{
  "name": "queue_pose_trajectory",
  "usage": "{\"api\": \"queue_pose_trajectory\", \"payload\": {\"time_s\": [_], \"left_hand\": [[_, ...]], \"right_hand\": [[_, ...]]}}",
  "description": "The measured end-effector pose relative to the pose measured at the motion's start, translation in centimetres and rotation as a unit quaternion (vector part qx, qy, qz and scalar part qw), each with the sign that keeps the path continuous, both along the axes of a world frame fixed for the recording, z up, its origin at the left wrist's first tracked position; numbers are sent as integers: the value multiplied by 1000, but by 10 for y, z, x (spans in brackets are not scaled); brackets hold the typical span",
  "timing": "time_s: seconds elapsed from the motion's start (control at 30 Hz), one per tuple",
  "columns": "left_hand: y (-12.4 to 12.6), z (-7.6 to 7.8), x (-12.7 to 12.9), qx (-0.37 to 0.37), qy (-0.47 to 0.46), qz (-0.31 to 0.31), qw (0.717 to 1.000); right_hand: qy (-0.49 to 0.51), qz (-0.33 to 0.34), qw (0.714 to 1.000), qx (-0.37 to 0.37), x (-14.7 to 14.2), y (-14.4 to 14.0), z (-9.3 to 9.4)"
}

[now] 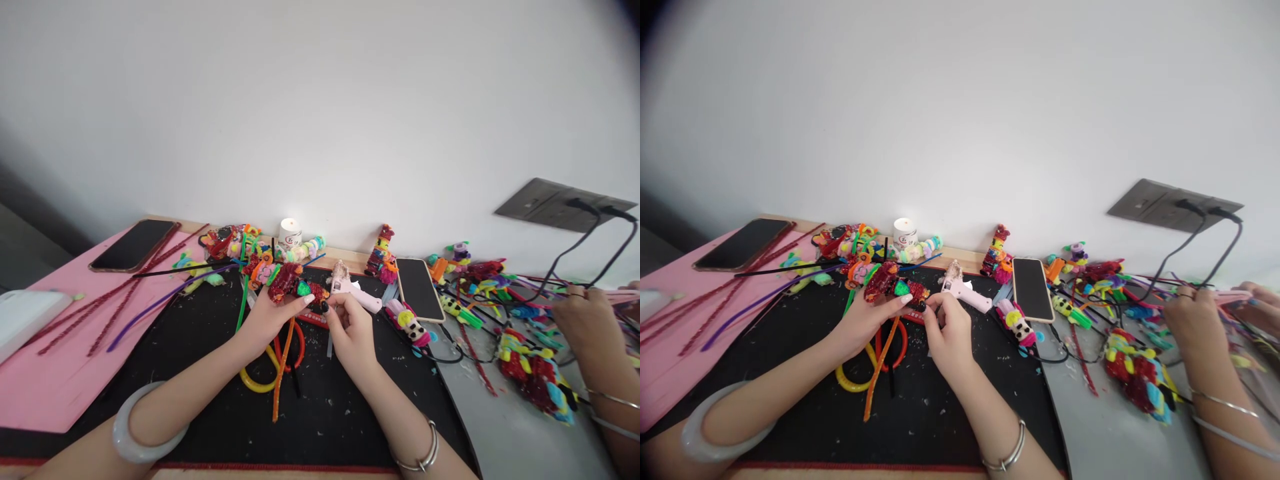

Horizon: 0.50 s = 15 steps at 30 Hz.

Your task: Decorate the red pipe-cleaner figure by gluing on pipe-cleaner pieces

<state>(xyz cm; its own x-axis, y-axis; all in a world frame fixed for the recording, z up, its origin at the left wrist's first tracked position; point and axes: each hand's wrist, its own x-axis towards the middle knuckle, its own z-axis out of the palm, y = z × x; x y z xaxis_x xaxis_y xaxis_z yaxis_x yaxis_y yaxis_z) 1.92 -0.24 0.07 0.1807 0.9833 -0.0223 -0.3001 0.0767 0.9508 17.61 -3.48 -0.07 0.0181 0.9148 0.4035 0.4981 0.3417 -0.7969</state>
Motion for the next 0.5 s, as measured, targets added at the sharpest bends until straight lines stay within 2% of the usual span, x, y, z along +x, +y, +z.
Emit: {"api": "queue_pose_trajectory", "payload": {"time_s": [0.17,0.5], "left_hand": [[0,2,0,10,43,21,999],[0,0,-1,36,81,51,995]], "right_hand": [[-45,5,999,4,0,-1,1],[-42,16,999,-10,0,-1,1]]}}
